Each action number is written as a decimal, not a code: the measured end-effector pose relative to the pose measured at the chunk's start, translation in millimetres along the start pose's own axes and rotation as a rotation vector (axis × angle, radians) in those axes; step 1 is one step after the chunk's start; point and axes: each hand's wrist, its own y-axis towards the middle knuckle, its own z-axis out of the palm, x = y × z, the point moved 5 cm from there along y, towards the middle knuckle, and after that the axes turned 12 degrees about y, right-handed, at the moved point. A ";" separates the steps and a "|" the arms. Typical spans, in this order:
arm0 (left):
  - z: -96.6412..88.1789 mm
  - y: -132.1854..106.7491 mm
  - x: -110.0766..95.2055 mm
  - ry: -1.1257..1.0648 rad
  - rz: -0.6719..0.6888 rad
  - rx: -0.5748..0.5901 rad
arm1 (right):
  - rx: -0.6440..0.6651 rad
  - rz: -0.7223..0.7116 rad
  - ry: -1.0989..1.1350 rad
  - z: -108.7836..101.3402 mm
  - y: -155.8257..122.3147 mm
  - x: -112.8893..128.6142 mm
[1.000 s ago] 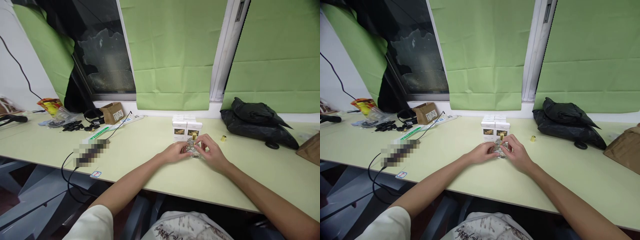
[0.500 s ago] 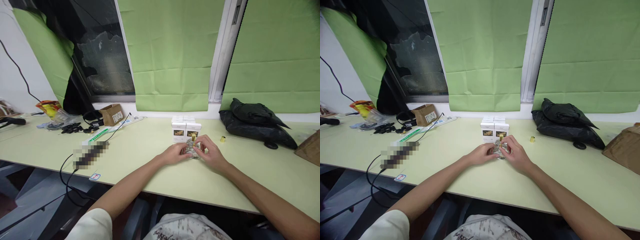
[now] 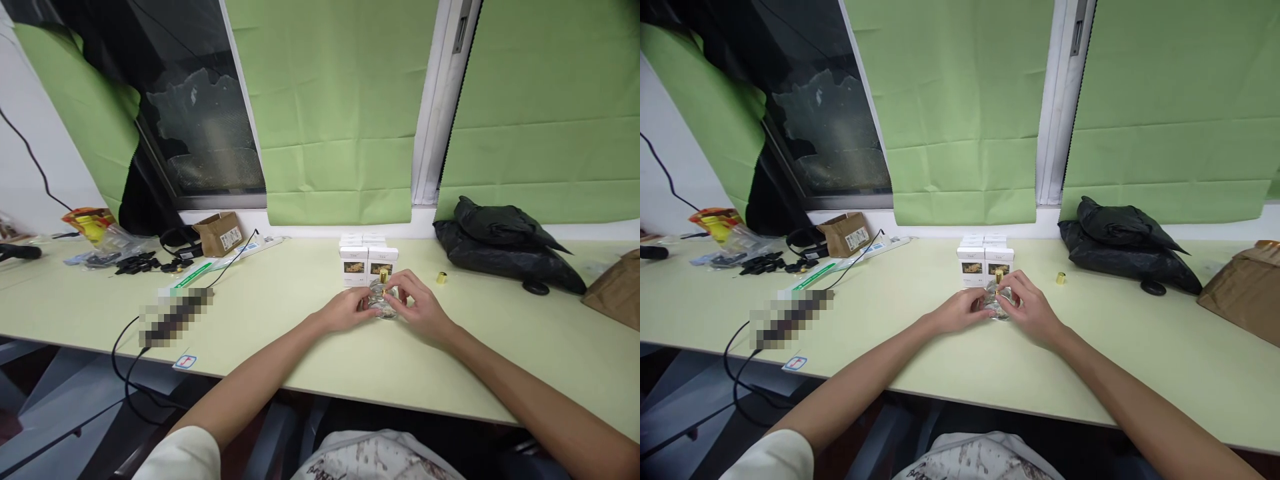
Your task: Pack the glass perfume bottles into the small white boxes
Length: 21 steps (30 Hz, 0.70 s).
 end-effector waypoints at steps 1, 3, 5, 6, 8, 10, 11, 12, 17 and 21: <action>0.1 0.2 0.1 -0.002 0.000 -0.001 | 0.000 -0.001 -0.001 -0.3 -0.1 -1.1; 0.3 0.6 0.2 -0.005 0.001 -0.002 | 0.001 -0.006 -0.001 -0.8 -0.2 -3.0; 0.5 0.8 0.4 -0.003 0.002 -0.004 | 0.001 -0.009 -0.001 -1.1 -0.4 -4.0; 0.6 0.9 0.5 -0.002 0.003 -0.004 | 0.001 -0.011 -0.001 -1.1 -0.4 -3.9; 0.6 0.7 0.7 -0.003 0.006 -0.005 | 0.002 -0.004 0.000 -0.9 -0.4 -3.3; 0.3 0.3 0.7 -0.007 0.008 -0.008 | 0.007 0.008 0.005 -0.1 -0.3 -2.0; 0.2 0.1 0.7 -0.009 0.009 -0.010 | 0.011 0.014 0.007 0.3 -0.2 -1.2; 0.0 -0.1 0.8 -0.008 0.008 -0.010 | 0.013 0.020 0.008 0.7 0.0 -0.6; -0.3 -0.2 0.5 0.009 0.000 -0.004 | 0.018 0.040 0.006 0.7 0.5 -1.2; -0.2 0.2 -0.1 0.006 -0.001 -0.005 | 0.012 0.018 0.012 -0.1 0.0 -2.7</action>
